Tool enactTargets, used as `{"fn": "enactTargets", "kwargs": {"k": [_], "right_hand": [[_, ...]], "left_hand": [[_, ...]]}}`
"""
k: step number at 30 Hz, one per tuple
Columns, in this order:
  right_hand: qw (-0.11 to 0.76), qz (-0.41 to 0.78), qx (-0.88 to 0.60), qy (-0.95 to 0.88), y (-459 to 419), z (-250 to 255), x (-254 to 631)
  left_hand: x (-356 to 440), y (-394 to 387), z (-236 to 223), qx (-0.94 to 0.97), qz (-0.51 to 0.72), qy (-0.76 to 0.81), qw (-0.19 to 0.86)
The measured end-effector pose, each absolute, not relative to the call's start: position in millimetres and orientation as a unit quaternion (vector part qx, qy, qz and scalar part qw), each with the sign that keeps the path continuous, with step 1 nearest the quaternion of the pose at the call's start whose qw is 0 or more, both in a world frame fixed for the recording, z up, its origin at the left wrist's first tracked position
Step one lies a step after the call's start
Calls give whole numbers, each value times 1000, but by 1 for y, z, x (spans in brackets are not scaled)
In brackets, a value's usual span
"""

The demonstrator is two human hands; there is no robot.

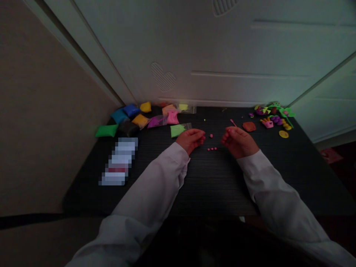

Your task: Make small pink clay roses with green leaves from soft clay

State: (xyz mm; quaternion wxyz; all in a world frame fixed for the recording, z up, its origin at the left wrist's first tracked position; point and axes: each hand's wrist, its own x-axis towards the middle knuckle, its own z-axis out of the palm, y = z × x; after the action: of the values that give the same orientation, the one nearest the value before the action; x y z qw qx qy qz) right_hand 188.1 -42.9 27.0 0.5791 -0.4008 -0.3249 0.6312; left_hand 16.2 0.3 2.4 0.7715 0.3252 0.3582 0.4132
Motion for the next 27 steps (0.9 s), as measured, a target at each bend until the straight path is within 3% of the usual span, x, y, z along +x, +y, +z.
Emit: {"fn": "enactTargets", "kwargs": {"k": [27], "right_hand": [[594,604,-402,-348,-38,22,192]], "left_hand": [[15,0,2,322,407,347,781]]}}
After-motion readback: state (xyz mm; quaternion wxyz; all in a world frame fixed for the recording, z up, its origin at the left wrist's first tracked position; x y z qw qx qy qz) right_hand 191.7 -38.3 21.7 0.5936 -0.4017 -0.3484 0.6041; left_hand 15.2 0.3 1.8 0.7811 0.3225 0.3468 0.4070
